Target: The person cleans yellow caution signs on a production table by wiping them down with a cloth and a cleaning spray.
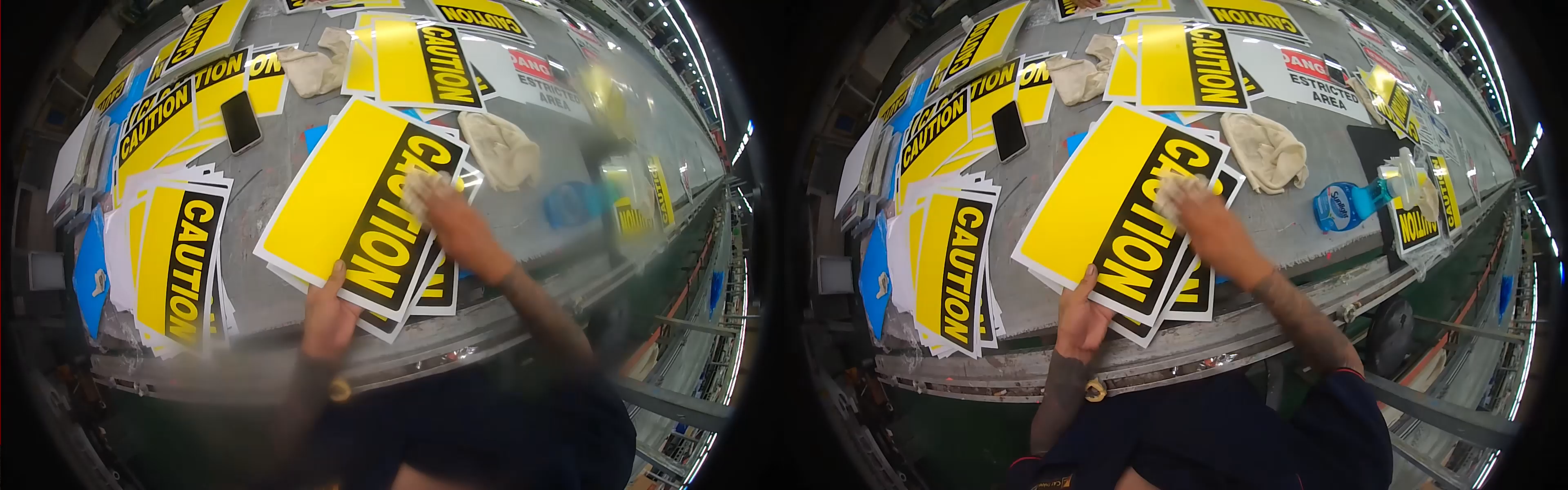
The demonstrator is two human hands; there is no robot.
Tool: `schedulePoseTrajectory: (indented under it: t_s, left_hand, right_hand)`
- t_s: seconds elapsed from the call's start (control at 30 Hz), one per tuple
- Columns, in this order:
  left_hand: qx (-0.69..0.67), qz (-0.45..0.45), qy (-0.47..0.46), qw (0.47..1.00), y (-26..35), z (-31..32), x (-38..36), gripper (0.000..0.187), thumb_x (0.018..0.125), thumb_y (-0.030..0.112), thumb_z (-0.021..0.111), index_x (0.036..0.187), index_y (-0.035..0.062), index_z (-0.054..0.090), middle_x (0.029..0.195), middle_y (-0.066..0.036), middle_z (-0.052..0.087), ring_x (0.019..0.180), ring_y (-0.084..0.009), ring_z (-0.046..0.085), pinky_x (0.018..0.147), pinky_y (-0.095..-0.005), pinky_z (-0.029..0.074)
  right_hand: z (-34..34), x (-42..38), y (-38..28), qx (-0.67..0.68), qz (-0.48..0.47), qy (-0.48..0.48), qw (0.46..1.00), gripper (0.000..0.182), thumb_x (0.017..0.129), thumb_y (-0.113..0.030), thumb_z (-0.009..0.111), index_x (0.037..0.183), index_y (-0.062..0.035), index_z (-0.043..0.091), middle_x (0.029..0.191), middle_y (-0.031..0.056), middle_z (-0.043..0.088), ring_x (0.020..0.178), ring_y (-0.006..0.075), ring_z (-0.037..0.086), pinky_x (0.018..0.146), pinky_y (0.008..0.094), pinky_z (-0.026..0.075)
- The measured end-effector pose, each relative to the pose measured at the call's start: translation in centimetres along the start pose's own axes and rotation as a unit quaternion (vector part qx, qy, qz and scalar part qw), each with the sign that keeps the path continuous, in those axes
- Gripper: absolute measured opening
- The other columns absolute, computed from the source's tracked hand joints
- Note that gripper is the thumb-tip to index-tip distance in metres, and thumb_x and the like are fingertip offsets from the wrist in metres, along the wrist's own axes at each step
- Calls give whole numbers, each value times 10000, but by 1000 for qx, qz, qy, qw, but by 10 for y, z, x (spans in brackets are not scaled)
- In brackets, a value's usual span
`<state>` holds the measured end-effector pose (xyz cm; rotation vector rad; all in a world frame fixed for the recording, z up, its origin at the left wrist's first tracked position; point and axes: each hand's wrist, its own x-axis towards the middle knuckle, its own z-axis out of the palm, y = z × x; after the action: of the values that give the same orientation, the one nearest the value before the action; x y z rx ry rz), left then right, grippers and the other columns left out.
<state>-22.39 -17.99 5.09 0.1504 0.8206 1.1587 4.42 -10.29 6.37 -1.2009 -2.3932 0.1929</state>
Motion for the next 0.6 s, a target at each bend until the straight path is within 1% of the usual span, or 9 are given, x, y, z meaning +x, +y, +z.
schedulePoseTrajectory:
  t_s: [0.03, 0.13, 0.17, 0.23, 0.37, 0.47, 0.5, 0.57, 0.6]
  left_hand:
    - [-1, 2, -5, 1000, 1, 1, -1, 456, 1154, 160, 547, 1570, 8, 442, 1547, -181, 575, 1390, -358, 618, 1141, -551, 549]
    - [18, 14, -13, 1000, 0, -5, 2, 473, 1145, 136, 557, 1585, 19, 428, 1544, -184, 577, 1394, -359, 616, 1144, -560, 547]
    - [44, 20, -22, 999, 1, -5, 2, 476, 1144, 129, 558, 1589, 24, 424, 1544, -182, 576, 1393, -358, 617, 1141, -561, 549]
    - [25, 23, 10, 999, 2, 0, 2, 498, 1129, 89, 572, 1594, 30, 405, 1531, -179, 582, 1384, -353, 624, 1137, -570, 554]
    - [42, 2, 17, 999, 4, 8, -8, 519, 1116, 68, 591, 1594, 29, 392, 1520, -182, 586, 1376, -352, 632, 1123, -569, 571]
    - [50, 30, 9, 998, -2, -6, 1, 515, 1116, 71, 589, 1591, 25, 393, 1531, -187, 576, 1386, -355, 623, 1112, -566, 580]
    - [53, 38, 7, 998, -2, -5, 2, 513, 1116, 67, 585, 1591, 23, 395, 1535, -184, 574, 1384, -352, 623, 1109, -566, 582]
    - [76, 25, 30, 996, -2, -6, 0, 509, 1115, 63, 584, 1588, 20, 401, 1532, -181, 577, 1377, -353, 627, 1112, -569, 579]
    - [77, 15, 34, 996, -2, -7, -4, 505, 1114, 60, 583, 1584, 19, 407, 1529, -179, 580, 1374, -351, 630, 1112, -564, 578]
  right_hand:
    - [0, 3, 22, -16, 97, -3, 995, 479, 999, -35, 560, 1477, -31, 580, 1583, 223, 531, 1511, 434, 461, 1278, 547, 342]
    - [15, -8, -4, 63, 4, -92, 994, 533, 1029, -62, 563, 1561, -68, 521, 1625, 245, 488, 1532, 468, 428, 1300, 534, 318]
    - [6, 9, -42, 47, -110, -52, 991, 482, 979, -49, 598, 1459, -21, 566, 1559, 242, 545, 1486, 441, 486, 1278, 544, 352]
    - [9, 6, -24, 77, -28, -93, 992, 537, 981, -35, 608, 1514, -72, 555, 1572, 238, 535, 1502, 446, 470, 1281, 548, 336]
    - [1, 43, 85, -43, 112, -2, 993, 541, 958, -17, 587, 1498, -9, 563, 1582, 227, 536, 1474, 439, 493, 1238, 549, 391]
    - [16, 39, 40, -29, -28, -1, 999, 510, 1019, -31, 545, 1529, -33, 559, 1677, 197, 452, 1525, 444, 441, 1299, 513, 334]
    - [20, 33, 38, 23, 33, -18, 999, 499, 1028, -30, 530, 1526, -34, 563, 1657, 205, 473, 1515, 449, 456, 1300, 515, 331]
    - [15, 43, 71, -44, 0, 16, 999, 480, 1046, -77, 547, 1525, -39, 565, 1619, 220, 522, 1498, 451, 478, 1287, 518, 346]
    - [24, 46, 91, -7, 98, 61, 993, 457, 1071, -134, 563, 1520, -50, 575, 1586, 226, 561, 1484, 459, 489, 1271, 523, 360]
